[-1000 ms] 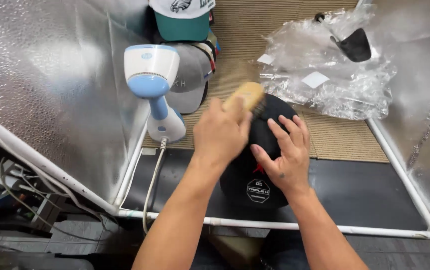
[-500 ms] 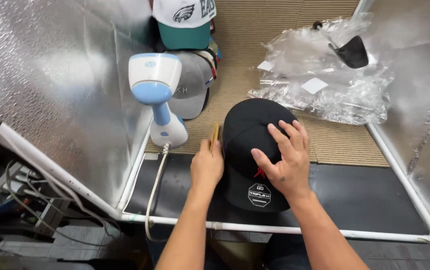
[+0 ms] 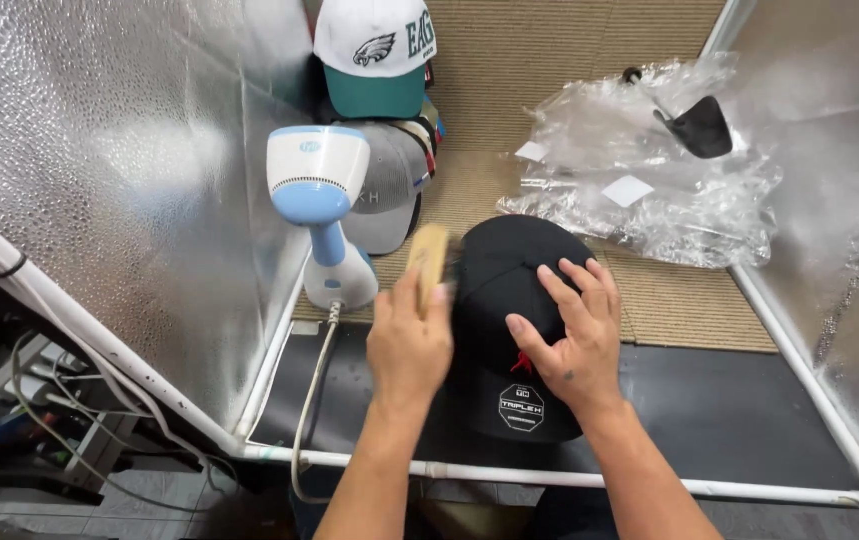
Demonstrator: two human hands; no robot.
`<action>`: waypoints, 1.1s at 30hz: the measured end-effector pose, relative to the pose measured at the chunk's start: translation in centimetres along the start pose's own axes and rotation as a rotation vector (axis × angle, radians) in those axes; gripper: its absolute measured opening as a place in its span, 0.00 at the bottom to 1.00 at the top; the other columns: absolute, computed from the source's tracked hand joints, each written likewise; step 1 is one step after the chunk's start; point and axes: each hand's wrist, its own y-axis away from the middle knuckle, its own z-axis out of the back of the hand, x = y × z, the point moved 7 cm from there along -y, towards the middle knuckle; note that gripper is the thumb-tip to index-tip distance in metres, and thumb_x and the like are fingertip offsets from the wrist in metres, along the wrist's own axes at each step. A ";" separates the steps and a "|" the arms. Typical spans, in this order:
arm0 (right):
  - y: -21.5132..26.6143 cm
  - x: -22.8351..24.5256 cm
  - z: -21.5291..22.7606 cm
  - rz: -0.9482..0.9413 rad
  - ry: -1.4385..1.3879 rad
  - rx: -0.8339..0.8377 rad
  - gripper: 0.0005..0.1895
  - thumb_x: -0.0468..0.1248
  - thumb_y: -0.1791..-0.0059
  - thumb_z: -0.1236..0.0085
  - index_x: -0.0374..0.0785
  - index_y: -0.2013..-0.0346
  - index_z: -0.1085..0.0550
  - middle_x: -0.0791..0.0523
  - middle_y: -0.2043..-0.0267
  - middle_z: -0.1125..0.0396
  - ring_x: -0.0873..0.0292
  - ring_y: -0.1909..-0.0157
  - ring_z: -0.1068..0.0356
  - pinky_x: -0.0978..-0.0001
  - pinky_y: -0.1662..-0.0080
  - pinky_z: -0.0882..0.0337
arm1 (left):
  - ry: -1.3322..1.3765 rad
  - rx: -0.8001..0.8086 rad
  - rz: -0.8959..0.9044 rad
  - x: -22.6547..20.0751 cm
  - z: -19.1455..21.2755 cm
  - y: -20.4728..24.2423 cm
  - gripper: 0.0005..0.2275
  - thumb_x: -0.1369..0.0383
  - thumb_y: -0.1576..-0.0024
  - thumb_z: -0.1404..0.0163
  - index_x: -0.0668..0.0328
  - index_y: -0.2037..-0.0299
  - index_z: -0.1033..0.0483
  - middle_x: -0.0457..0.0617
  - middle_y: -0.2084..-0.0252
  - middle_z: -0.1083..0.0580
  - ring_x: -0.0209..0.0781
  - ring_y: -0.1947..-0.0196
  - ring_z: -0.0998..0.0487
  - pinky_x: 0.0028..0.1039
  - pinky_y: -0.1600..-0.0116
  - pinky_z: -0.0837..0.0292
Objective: The person uses a wooden brush to clean the surface of a black baseball cap placed on a workbench. They hold the cap with one hand and brush the fabric with the other, focusing on the top and sides of the hat.
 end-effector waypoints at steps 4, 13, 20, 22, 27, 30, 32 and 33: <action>0.2 -0.9 -0.4 0.065 0.036 0.028 0.32 0.54 0.55 0.30 0.39 0.44 0.23 0.47 0.42 0.33 0.36 0.34 0.39 0.43 0.32 0.42 | 0.005 -0.138 -0.466 -7.4 -0.8 -0.4 0.17 0.52 0.47 0.43 0.41 0.49 0.20 0.48 0.68 0.28 0.50 0.68 0.21 0.33 0.67 0.24; -0.4 0.1 -0.1 0.006 -0.005 0.013 0.31 0.55 0.55 0.31 0.41 0.44 0.22 0.49 0.42 0.33 0.39 0.33 0.39 0.48 0.33 0.41 | -0.074 0.238 0.175 4.5 -5.7 -4.0 0.22 0.49 0.39 0.56 0.58 0.50 0.20 0.68 0.66 0.23 0.70 0.60 0.18 0.52 0.58 0.23; -0.2 -0.8 -0.3 0.025 0.051 0.006 0.32 0.56 0.56 0.31 0.41 0.44 0.22 0.49 0.42 0.33 0.38 0.33 0.38 0.46 0.33 0.40 | -0.045 -0.035 -0.317 -5.4 -2.3 -3.0 0.17 0.52 0.42 0.48 0.45 0.48 0.21 0.59 0.64 0.27 0.64 0.66 0.20 0.46 0.65 0.22; 0.1 -0.7 -0.5 0.051 0.067 0.024 0.32 0.56 0.57 0.31 0.41 0.45 0.22 0.49 0.42 0.33 0.37 0.34 0.38 0.45 0.34 0.39 | -0.011 -0.084 -0.558 -8.1 -3.1 -2.5 0.16 0.51 0.46 0.45 0.36 0.49 0.21 0.53 0.66 0.29 0.58 0.67 0.22 0.41 0.66 0.23; -0.4 -0.1 -0.2 0.007 0.040 0.023 0.32 0.56 0.56 0.32 0.41 0.43 0.22 0.50 0.41 0.33 0.38 0.33 0.38 0.45 0.33 0.41 | -0.326 0.225 -0.151 -1.5 -10.0 -9.5 0.18 0.50 0.42 0.53 0.50 0.51 0.19 0.60 0.67 0.28 0.68 0.71 0.18 0.51 0.71 0.21; -0.4 0.1 -0.2 0.018 0.040 0.005 0.32 0.56 0.56 0.31 0.41 0.44 0.22 0.50 0.42 0.32 0.39 0.33 0.38 0.46 0.33 0.40 | -0.279 0.133 -0.309 -5.0 -6.3 -10.1 0.18 0.53 0.47 0.45 0.49 0.51 0.18 0.59 0.64 0.28 0.67 0.68 0.19 0.51 0.68 0.22; -0.3 0.3 -0.2 0.020 0.053 0.005 0.32 0.56 0.57 0.31 0.41 0.44 0.22 0.49 0.42 0.33 0.38 0.33 0.38 0.46 0.34 0.39 | -0.139 0.297 -0.414 -7.7 -6.4 -8.3 0.18 0.52 0.46 0.46 0.44 0.48 0.19 0.59 0.60 0.27 0.68 0.62 0.19 0.51 0.60 0.21; -0.3 0.2 -0.1 0.020 0.073 -0.001 0.32 0.55 0.57 0.30 0.42 0.45 0.22 0.49 0.42 0.33 0.38 0.33 0.38 0.45 0.34 0.39 | 0.008 0.464 -0.524 -9.7 -7.0 -7.0 0.18 0.52 0.45 0.47 0.39 0.45 0.20 0.59 0.57 0.26 0.69 0.56 0.20 0.51 0.53 0.21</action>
